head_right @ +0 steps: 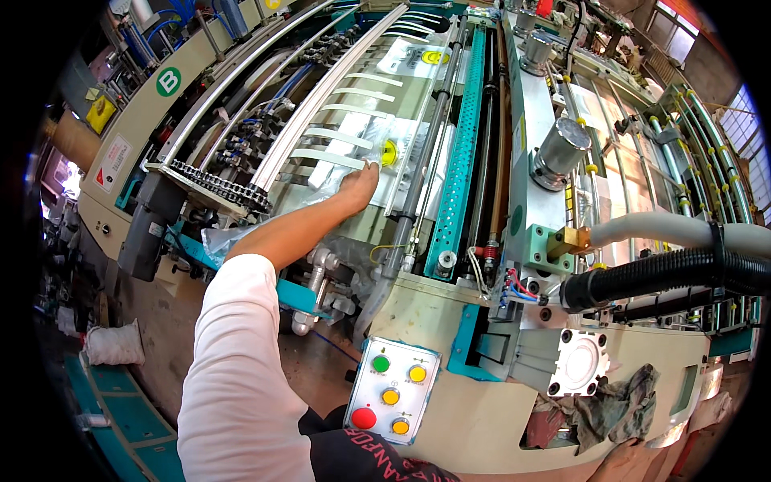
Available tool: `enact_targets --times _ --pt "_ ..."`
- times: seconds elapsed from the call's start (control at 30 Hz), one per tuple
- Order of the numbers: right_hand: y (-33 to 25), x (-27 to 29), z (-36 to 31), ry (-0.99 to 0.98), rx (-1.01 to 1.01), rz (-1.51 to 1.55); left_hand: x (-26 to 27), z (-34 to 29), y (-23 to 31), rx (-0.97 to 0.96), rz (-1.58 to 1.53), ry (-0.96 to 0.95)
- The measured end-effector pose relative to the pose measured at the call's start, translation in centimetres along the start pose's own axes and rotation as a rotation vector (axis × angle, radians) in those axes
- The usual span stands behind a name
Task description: The person operates an extrusion and cutting machine, pressing control buttons and clearing plastic bags and scrap from the moving rollers by hand.
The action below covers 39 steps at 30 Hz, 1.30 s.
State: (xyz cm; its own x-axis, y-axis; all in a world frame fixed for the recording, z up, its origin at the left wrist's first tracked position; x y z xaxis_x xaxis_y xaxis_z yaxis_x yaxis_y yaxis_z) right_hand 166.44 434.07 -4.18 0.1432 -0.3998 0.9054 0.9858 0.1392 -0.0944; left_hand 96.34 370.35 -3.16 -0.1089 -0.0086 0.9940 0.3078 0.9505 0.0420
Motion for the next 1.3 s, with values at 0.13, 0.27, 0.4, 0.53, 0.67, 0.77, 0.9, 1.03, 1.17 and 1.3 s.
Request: enact_targets --times 0.13,0.27,0.4,0.53,0.67,0.77,0.9,1.03,1.17,1.3 --pt "-0.3 0.5 0.0 -0.01 -0.018 -0.01 -0.6 -0.2 0.1 0.037 -0.038 0.034" --pt "-1.2 0.7 -0.2 -0.048 -0.043 -0.028 -0.1 -0.1 0.0 0.072 -0.087 0.038" --pt "-0.6 0.5 -0.6 0.071 -0.023 0.066 0.4 0.1 -0.4 0.013 -0.048 0.062" --pt "-2.0 0.9 -0.4 -0.06 -0.01 -0.057 0.7 2.0 -3.4 0.079 -0.098 0.213" --pt "1.0 -0.5 0.5 0.021 0.033 -0.023 2.4 4.3 -6.9 0.25 -0.35 0.116" --pt "-0.2 -0.5 0.3 -0.007 -0.006 0.005 1.2 4.8 -10.1 0.388 -0.834 0.086" --pt "0.0 0.8 -0.3 0.008 -0.002 0.0 1.7 3.3 -10.9 0.453 -0.79 0.028" --pt "0.5 0.3 0.3 0.039 0.037 0.005 -0.5 2.2 -11.3 0.304 -0.653 -0.154" --pt "1.2 -0.3 0.6 0.061 0.079 -0.007 0.3 -0.4 -8.3 0.145 -0.285 -0.311" --pt "1.9 -1.5 1.4 0.097 0.128 -0.025 -1.5 -0.1 -7.9 0.111 -0.043 -0.39"
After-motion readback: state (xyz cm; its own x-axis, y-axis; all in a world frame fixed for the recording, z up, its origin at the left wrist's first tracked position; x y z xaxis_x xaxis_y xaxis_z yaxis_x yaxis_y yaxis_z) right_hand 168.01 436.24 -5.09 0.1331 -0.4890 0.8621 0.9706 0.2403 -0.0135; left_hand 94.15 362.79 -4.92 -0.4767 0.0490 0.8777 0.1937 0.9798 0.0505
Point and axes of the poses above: each hand's wrist, its own z-axis towards the middle knuckle, its own x-axis out of the back of the hand, y = z × x, the point moved 3 cm from there along z, towards the middle knuckle, and after that the axes turned 4 degrees about -y, right-handed, at the moved point
